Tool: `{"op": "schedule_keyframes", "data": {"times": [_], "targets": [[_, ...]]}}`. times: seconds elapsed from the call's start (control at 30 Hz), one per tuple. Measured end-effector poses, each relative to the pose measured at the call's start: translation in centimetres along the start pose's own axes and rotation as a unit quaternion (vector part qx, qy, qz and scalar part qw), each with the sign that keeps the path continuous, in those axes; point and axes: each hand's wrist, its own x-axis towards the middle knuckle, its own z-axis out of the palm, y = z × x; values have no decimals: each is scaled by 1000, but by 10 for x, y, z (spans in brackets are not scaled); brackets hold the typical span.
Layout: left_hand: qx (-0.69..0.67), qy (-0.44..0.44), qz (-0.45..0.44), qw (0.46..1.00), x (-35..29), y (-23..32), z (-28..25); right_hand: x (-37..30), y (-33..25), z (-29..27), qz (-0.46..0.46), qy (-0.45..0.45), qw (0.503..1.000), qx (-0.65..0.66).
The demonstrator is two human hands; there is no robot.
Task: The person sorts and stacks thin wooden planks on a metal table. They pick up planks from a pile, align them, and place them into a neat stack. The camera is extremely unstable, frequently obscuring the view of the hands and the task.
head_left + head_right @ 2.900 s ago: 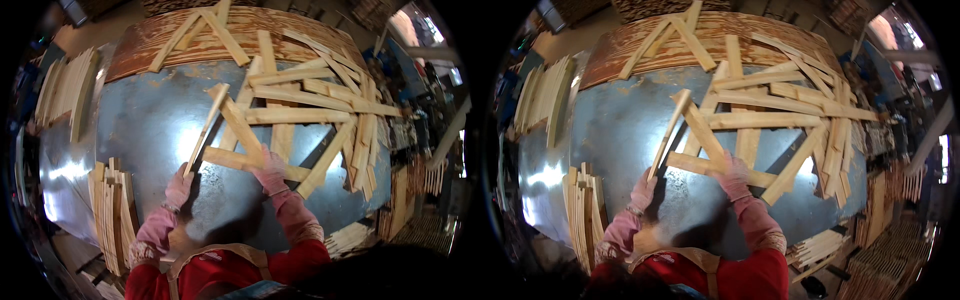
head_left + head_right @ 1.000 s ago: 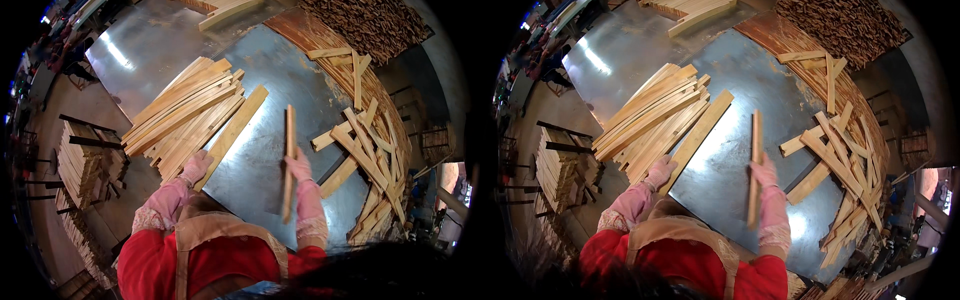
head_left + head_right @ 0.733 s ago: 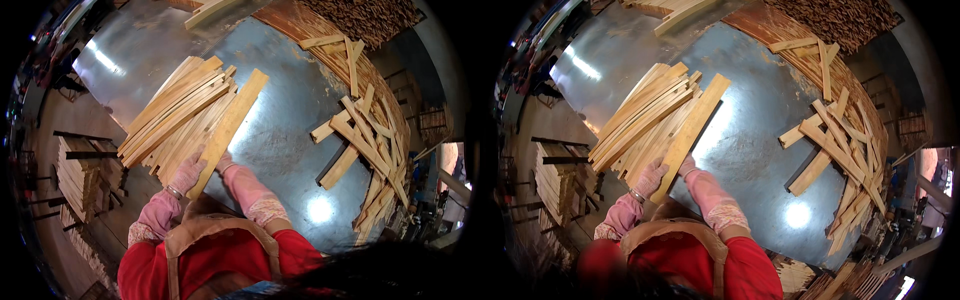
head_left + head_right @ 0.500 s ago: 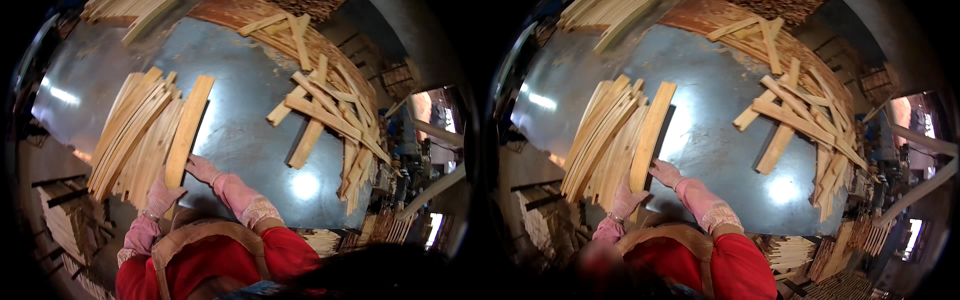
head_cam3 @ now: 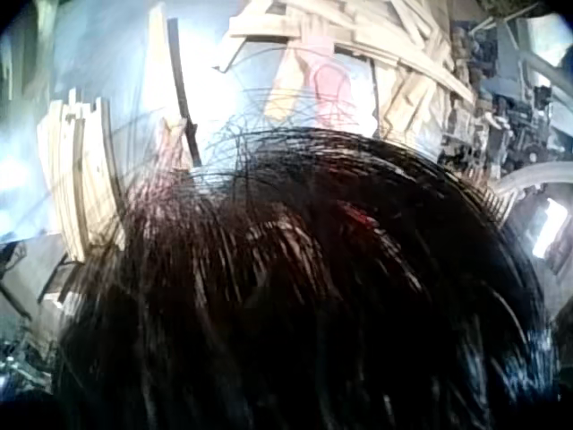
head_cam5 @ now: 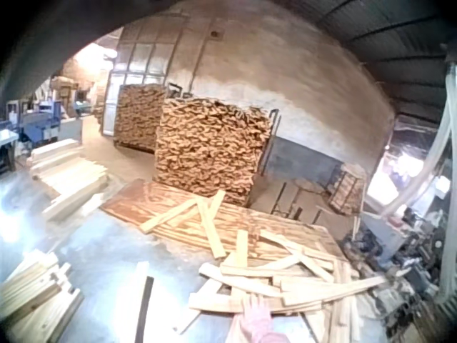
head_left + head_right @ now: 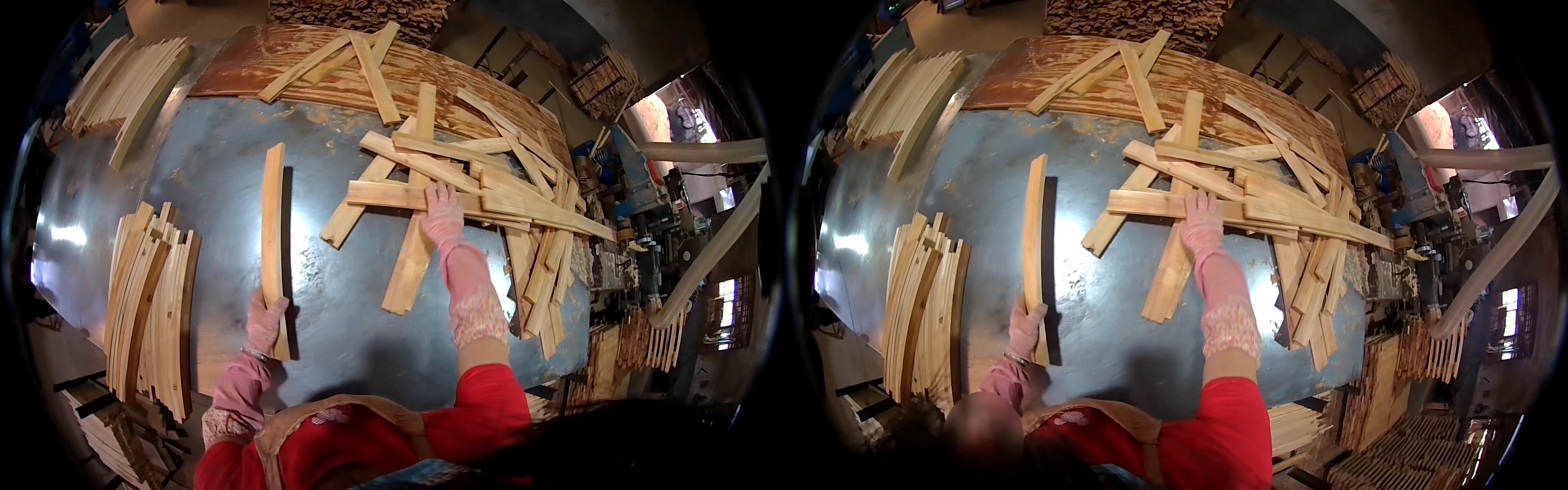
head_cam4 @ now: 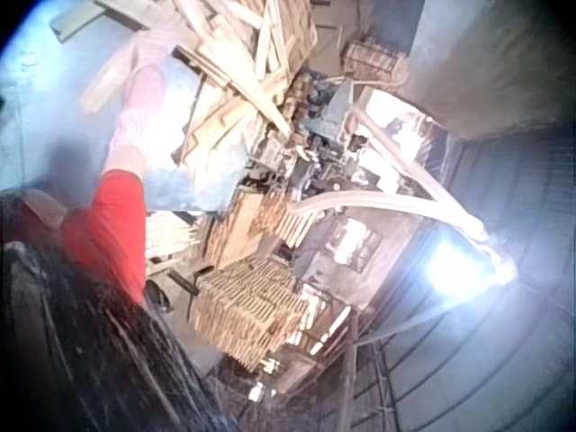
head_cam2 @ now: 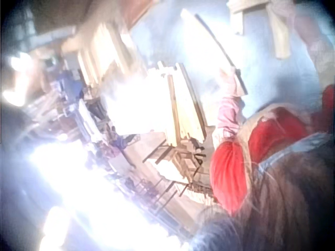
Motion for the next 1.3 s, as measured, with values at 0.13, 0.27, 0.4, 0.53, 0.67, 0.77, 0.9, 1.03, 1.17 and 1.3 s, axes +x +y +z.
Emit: {"op": "schedule_keyframes", "data": {"times": [0.13,0.27,0.4,0.53,0.67,0.77,0.9,1.03,1.17,1.3], "targets": [[-35,2,39,999,-16,-20,52,67,11,-37,-63,-294,950,80],[-130,-63,-23,989,-9,-69,74,61,-83,-86,-17,-380,844,378],[-211,-147,-119,959,-17,-48,126,19,-139,-97,-4,-407,732,546],[-248,-91,-243,933,-19,-37,101,28,-25,-104,-239,-156,903,321],[-257,-125,-234,929,-8,-45,89,9,151,8,-34,-136,990,6],[-259,-78,-168,948,-4,-83,71,50,125,-36,-78,-296,952,-27],[-295,-77,-236,923,6,-88,64,69,33,-57,-26,-375,920,112],[-291,-104,-231,922,-1,-73,61,57,-77,-23,217,-299,785,498],[-329,-110,-254,903,-13,-68,55,17,-186,-35,243,-334,676,610],[-301,-106,-251,914,-21,-50,41,-58,-222,-38,191,-336,727,568]]}}
